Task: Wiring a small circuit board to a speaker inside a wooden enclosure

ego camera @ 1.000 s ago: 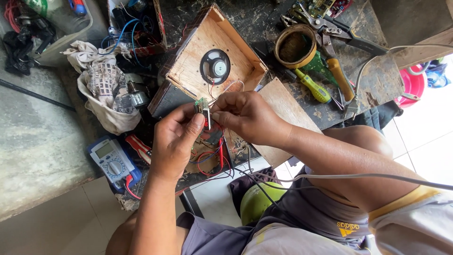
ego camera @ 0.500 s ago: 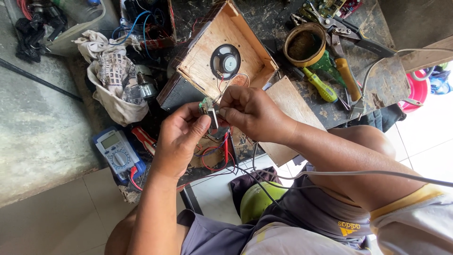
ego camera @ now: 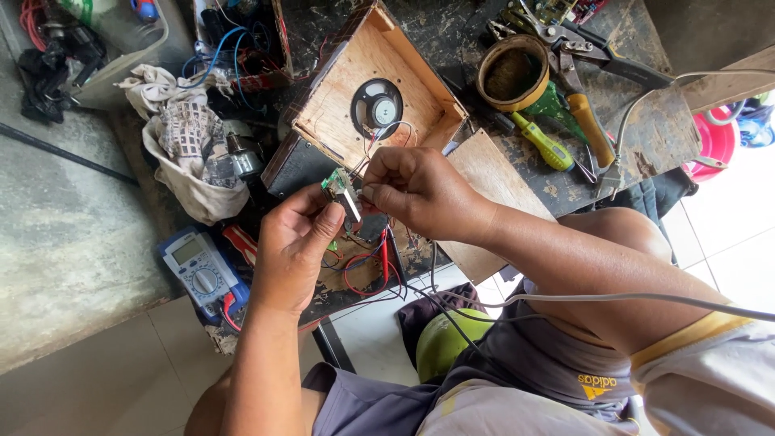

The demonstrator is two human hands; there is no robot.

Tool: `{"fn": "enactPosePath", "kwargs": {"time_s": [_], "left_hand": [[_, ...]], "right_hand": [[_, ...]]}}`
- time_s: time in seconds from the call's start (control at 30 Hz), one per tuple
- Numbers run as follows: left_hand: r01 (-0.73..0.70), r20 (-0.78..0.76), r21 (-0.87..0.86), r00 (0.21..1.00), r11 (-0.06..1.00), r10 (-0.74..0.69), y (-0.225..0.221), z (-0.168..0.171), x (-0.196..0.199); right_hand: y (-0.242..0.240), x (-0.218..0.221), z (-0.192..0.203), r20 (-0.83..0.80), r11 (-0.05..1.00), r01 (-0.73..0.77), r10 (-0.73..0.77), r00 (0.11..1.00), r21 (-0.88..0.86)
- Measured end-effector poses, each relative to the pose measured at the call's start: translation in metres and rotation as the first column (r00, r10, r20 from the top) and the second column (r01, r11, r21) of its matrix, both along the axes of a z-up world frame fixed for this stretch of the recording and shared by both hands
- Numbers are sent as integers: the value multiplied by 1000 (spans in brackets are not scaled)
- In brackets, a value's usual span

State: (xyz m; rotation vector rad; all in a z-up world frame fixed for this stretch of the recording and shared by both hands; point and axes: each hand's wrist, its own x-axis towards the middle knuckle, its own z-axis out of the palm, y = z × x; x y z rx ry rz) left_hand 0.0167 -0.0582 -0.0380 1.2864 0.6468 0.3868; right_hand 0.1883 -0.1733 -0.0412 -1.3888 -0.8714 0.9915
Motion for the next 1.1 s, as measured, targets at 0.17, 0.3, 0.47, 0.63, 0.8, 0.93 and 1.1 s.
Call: {"fn": "enactPosePath", "kwargs": {"time_s": [0.17,0.3,0.47,0.63,0.8,0.93,1.1], "left_hand": [[11,-12,33,1000,999,-10,-1,8,5],[18,-6,55,1000,998,-17,-4,3,7],[27,-15,59,1000,998,-26,-5,5,11],[45,-44,75,998,996,-42,-3,3,11],[36,-66,76,997,996,-31,-5,1,11],[37,-67,96,997,995,-30,-7,6,15],[63,-55,83,997,995,-59,-7,13,17]], "right_hand": [[-1,2,-5,8,1000,17,-17,1000,7],[-1,4,-4,11,1000,25,-25,1000,9],[-1,5,-2,37,999,28,-29,999,27],[-2,7,-1,65,999,28,-30,997,44],[-2,8,-5,103,1000,-5,1,995,29],[-2,9,-3,96,1000,-4,2,995,18],[-3,10,2,70,1000,-11,10,997,11]]}}
